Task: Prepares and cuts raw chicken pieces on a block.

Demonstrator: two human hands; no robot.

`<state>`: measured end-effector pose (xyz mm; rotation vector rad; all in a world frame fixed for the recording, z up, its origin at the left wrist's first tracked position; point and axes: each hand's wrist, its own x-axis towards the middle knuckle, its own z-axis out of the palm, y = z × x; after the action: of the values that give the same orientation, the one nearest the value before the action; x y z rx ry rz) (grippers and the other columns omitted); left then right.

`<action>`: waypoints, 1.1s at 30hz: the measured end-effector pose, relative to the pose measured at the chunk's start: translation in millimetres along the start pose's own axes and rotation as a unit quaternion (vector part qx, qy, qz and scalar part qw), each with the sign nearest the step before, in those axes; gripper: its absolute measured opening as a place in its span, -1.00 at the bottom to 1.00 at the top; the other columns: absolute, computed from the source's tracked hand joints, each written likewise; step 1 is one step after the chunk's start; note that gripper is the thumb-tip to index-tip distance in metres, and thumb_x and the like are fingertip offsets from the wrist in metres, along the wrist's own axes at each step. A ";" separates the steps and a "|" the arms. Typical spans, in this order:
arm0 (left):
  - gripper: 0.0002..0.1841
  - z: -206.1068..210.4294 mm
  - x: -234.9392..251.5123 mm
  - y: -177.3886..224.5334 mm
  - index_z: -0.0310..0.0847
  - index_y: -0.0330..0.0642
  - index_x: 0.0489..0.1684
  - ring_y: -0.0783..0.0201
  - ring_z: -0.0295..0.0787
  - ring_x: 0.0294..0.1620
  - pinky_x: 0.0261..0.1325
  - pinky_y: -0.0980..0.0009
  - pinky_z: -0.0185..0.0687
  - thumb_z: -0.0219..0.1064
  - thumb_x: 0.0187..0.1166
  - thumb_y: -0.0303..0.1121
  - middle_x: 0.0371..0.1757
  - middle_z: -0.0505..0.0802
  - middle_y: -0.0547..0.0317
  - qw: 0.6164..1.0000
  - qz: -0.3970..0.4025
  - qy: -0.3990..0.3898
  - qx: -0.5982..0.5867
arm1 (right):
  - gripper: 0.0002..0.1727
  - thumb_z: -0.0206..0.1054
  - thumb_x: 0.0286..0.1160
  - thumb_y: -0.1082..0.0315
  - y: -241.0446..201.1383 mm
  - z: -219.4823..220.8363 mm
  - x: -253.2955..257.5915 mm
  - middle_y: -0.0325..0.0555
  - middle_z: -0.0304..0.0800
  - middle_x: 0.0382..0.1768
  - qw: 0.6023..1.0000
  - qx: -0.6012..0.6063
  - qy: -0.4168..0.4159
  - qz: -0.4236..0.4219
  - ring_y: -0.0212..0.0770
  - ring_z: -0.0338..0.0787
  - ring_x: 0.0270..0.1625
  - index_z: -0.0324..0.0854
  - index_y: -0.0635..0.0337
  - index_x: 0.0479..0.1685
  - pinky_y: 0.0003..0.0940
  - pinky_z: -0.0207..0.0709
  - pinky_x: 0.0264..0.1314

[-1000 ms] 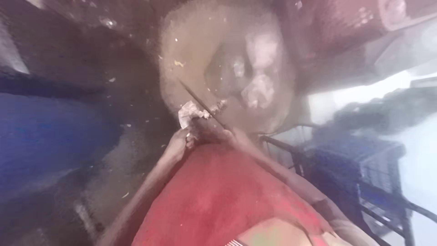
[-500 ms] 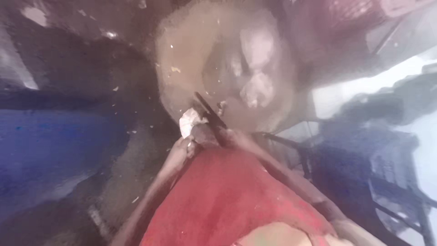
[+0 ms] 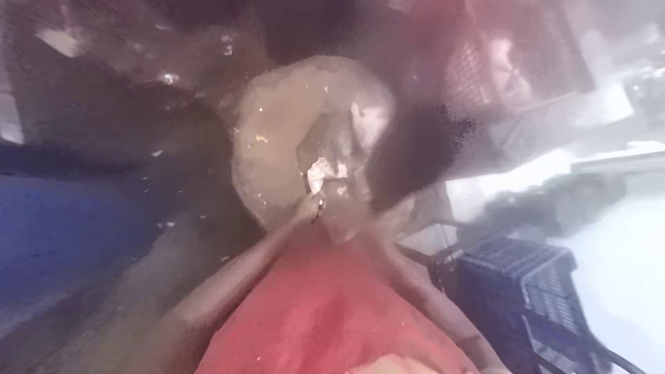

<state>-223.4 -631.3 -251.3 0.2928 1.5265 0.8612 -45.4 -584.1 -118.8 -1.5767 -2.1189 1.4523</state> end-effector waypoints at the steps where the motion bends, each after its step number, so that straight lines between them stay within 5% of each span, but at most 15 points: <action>1: -0.57 -1.9 -0.9 2.7 0.49 -0.22 0.34 0.42 0.49 -0.55 -0.47 0.48 0.49 -0.08 0.91 -0.07 -0.34 0.67 0.21 1.000 0.010 -0.006 -0.009 | -0.45 0.20 0.68 0.30 19.8 13.9 15.2 0.22 0.75 0.24 0.999 -0.030 -0.032 0.028 -0.11 0.78 0.24 0.40 0.38 0.61 -0.16 0.62 0.40; 4: -0.58 -24.3 -8.2 -11.2 0.48 -0.23 0.35 0.41 0.48 -0.54 -0.44 0.48 0.49 -0.12 0.93 -0.11 -0.36 0.64 0.22 0.999 0.011 -0.023 0.039 | -0.45 0.12 0.78 -0.06 67.7 35.7 29.7 0.03 0.74 -0.20 0.984 -0.049 -0.124 0.122 -0.14 0.76 -0.19 0.60 0.31 0.22 -0.10 0.67 -0.01; 6: -0.54 -55.3 -23.9 -5.4 0.54 -0.27 0.33 0.24 0.63 -0.33 -0.17 0.26 0.62 -0.12 0.93 -0.09 -0.21 0.72 0.06 0.975 0.025 -0.020 0.220 | -0.49 0.14 0.78 -0.04 52.8 28.1 25.0 -0.07 0.76 -0.30 0.987 -0.009 -0.103 0.126 -0.25 0.77 -0.31 0.61 0.29 0.20 -0.21 0.72 -0.13; 8: -0.51 -74.8 -49.5 -19.2 0.65 -0.33 0.22 -0.15 0.78 0.00 0.18 -0.22 0.60 -0.03 0.88 -0.07 -0.04 0.81 -0.25 0.935 0.018 -0.017 0.353 | -0.60 0.16 0.76 0.17 45.6 22.6 6.0 -0.05 0.82 -0.27 0.993 0.001 -0.039 0.108 -0.29 0.83 -0.32 0.61 0.32 0.26 -0.27 0.78 -0.16; 10: -0.48 -88.4 -58.1 -27.9 0.69 -0.33 0.15 -0.23 0.79 0.07 0.24 -0.33 0.56 -0.05 0.88 -0.04 0.00 0.82 -0.30 0.916 0.012 -0.028 0.399 | -0.59 0.16 0.77 0.17 53.9 16.8 20.8 0.05 0.80 -0.17 0.993 -0.056 -0.008 0.104 -0.20 0.79 -0.18 0.60 0.34 0.30 -0.19 0.68 0.00; 12: -0.43 -92.5 -64.1 -36.8 0.68 -0.27 0.14 0.02 0.76 -0.14 0.08 -0.05 0.66 -0.17 0.91 0.02 -0.13 0.80 -0.10 0.927 -0.021 -0.073 0.366 | -0.46 0.12 0.79 0.01 79.2 11.5 39.3 0.11 0.82 -0.04 0.987 -0.091 -0.048 0.125 -0.08 0.82 -0.03 0.55 0.28 0.44 -0.03 0.66 0.18; 13: -0.43 -89.4 -67.6 -41.8 0.66 -0.23 0.08 0.23 0.62 -0.35 -0.17 0.20 0.61 -0.20 0.91 0.04 -0.27 0.72 0.08 0.947 -0.033 -0.093 0.306 | -0.43 0.11 0.79 -0.04 80.2 8.4 39.8 0.10 0.80 -0.08 0.985 -0.080 -0.059 0.139 -0.07 0.81 -0.08 0.55 0.28 0.42 -0.01 0.67 0.14; 16: -0.55 -70.5 -75.5 -41.4 0.61 -0.10 -0.11 0.51 0.46 -0.54 -0.39 0.54 0.45 -0.09 0.90 0.01 -0.48 0.61 0.39 0.991 -0.074 -0.101 0.048 | -0.55 0.17 0.79 0.07 37.0 8.5 25.4 -0.13 0.66 -0.45 0.990 0.047 -0.032 0.126 -0.30 0.68 -0.52 0.54 0.32 0.27 -0.30 0.71 -0.38; 18: -0.57 -62.3 -76.5 -45.1 0.57 -0.05 -0.23 0.55 0.46 -0.57 -0.42 0.61 0.43 -0.11 0.91 -0.02 -0.53 0.60 0.44 0.990 -0.085 -0.105 -0.038 | -0.65 0.16 0.76 0.28 21.6 23.5 12.1 -0.12 0.70 -0.40 0.992 0.074 -0.024 0.097 -0.37 0.70 -0.44 0.54 0.40 0.27 -0.38 0.70 -0.29; 21: -0.59 -59.7 -65.8 -43.4 0.58 -0.10 -0.10 0.54 0.46 -0.54 -0.41 0.61 0.43 -0.11 0.91 -0.06 -0.46 0.62 0.40 0.989 -0.073 -0.109 -0.062 | -0.52 0.15 0.77 0.08 52.5 37.7 36.7 0.11 0.82 -0.11 0.985 -0.089 -0.114 0.093 -0.12 0.82 -0.10 0.60 0.34 0.32 -0.08 0.69 0.11; 24: -0.57 -63.7 -64.1 -42.7 0.59 -0.08 -0.11 0.54 0.43 -0.56 -0.42 0.59 0.40 -0.10 0.90 0.00 -0.48 0.60 0.42 0.991 -0.086 -0.093 -0.051 | -0.49 0.17 0.76 -0.01 43.4 34.4 39.8 0.01 0.74 -0.23 0.982 -0.085 -0.139 0.100 -0.18 0.74 -0.21 0.63 0.32 0.20 -0.15 0.65 -0.01; 27: -0.59 -60.3 -72.2 -53.0 0.58 -0.06 -0.17 0.57 0.44 -0.57 -0.44 0.62 0.43 -0.08 0.90 -0.01 -0.52 0.58 0.45 0.990 -0.083 -0.105 -0.049 | -0.72 0.22 0.69 0.24 15.5 37.1 0.2 -0.30 0.66 -0.53 0.994 0.045 -0.081 0.061 -0.48 0.67 -0.51 0.62 0.31 0.03 -0.47 0.67 -0.37; 33: -0.54 -59.3 -69.9 -43.8 0.58 -0.07 -0.17 0.53 0.43 -0.57 -0.43 0.58 0.40 -0.13 0.90 0.02 -0.53 0.58 0.42 0.993 -0.075 -0.092 0.007 | -0.43 0.14 0.74 -0.11 60.0 50.5 27.9 0.04 0.78 -0.13 0.970 -0.128 -0.189 0.083 -0.11 0.78 -0.09 0.62 0.29 0.22 -0.05 0.65 0.12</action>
<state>-253.6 -726.6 -233.0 0.2573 1.3643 0.6851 -47.5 -593.1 -201.5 -1.7144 -2.5266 1.7087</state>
